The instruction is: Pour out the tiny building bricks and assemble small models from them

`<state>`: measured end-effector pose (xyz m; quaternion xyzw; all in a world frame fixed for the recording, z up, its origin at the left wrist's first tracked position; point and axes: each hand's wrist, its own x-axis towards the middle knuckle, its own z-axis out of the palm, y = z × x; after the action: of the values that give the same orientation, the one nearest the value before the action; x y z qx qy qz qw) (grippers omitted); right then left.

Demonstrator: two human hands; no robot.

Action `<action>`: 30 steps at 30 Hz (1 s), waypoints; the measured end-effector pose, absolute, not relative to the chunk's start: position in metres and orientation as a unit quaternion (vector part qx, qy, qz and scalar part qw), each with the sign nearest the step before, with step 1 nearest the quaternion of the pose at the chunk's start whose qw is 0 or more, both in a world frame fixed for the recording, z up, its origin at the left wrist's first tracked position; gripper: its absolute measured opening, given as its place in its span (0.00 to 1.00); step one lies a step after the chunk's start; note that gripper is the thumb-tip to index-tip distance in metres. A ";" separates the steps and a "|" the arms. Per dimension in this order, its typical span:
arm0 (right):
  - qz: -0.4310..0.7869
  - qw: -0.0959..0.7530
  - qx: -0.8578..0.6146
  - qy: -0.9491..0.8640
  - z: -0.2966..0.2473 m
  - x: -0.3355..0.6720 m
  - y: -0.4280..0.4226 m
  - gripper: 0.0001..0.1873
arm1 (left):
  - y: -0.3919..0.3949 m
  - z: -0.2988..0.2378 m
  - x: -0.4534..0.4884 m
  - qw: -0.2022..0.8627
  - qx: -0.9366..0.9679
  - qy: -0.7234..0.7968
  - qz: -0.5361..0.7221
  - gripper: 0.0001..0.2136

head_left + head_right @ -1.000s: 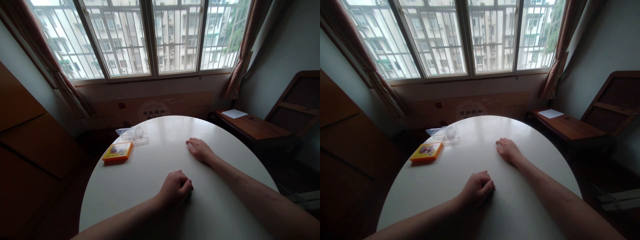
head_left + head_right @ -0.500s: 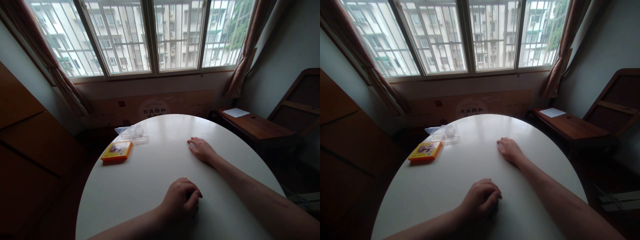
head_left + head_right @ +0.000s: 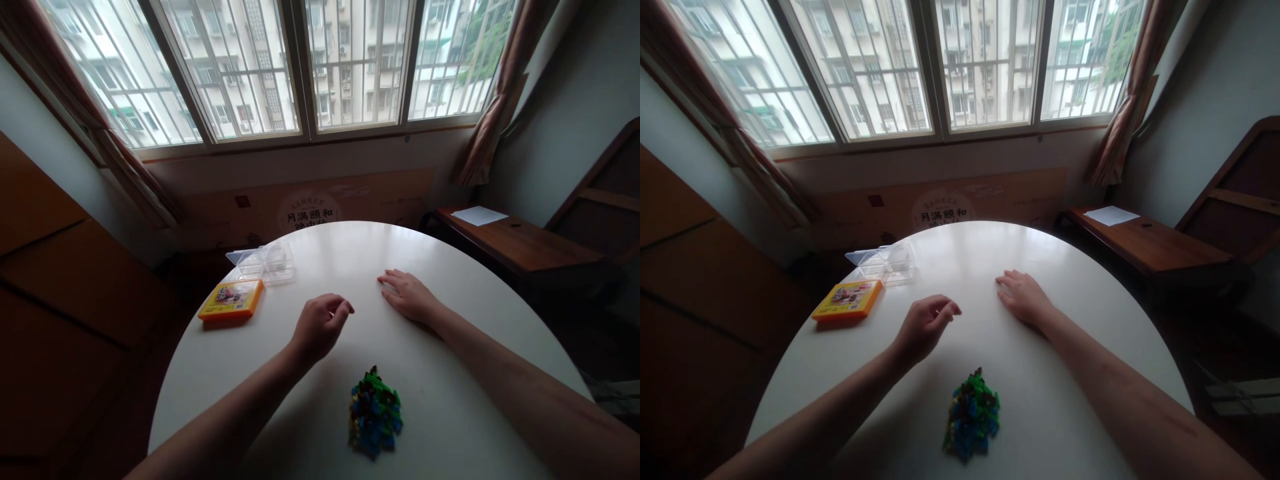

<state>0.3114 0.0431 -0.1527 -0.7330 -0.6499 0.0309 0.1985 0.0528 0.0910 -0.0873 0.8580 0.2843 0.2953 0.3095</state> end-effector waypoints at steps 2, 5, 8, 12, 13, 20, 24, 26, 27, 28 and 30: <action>0.032 0.204 -0.729 -0.653 -0.154 0.312 0.044 0.24 | 0.102 -0.101 0.052 0.286 0.864 0.296 0.289 0.12; 0.032 0.214 -0.725 -0.654 -0.158 0.314 0.045 0.24 | 0.108 -0.116 0.049 0.261 0.880 0.294 0.267 0.10; 0.036 0.218 -0.724 -0.654 -0.160 0.316 0.046 0.25 | 0.106 -0.122 0.047 0.253 0.887 0.290 0.255 0.10; 0.042 0.222 -0.726 -0.650 -0.160 0.318 0.047 0.24 | 0.104 -0.116 0.046 0.249 0.887 0.290 0.259 0.10; 0.043 0.223 -0.726 -0.649 -0.160 0.318 0.047 0.24 | 0.105 -0.112 0.046 0.247 0.886 0.290 0.263 0.10; 0.048 0.226 -0.728 -0.646 -0.154 0.315 0.045 0.24 | 0.177 -0.025 0.047 0.049 0.883 0.392 0.254 0.14; 0.049 0.227 -0.729 -0.644 -0.152 0.314 0.045 0.24 | 0.262 0.023 0.047 0.016 0.841 0.503 0.197 0.17; 0.049 0.226 -0.729 -0.644 -0.151 0.314 0.045 0.24 | 0.297 0.031 0.045 0.026 0.825 0.548 0.137 0.16; 0.050 0.226 -0.729 -0.644 -0.151 0.314 0.045 0.24 | 0.310 0.031 0.045 0.031 0.817 0.565 0.108 0.14; 0.050 0.226 -0.729 -0.644 -0.151 0.314 0.045 0.24 | 0.320 0.028 0.044 0.034 0.811 0.578 0.083 0.14; 0.050 0.227 -0.729 -0.644 -0.151 0.314 0.045 0.24 | 0.333 0.020 0.044 0.034 0.803 0.593 0.046 0.13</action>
<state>0.3138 0.0454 -0.1511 -0.7291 -0.6438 0.0500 0.2267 0.0440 0.3332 0.0201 0.8032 0.5929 0.0462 0.0335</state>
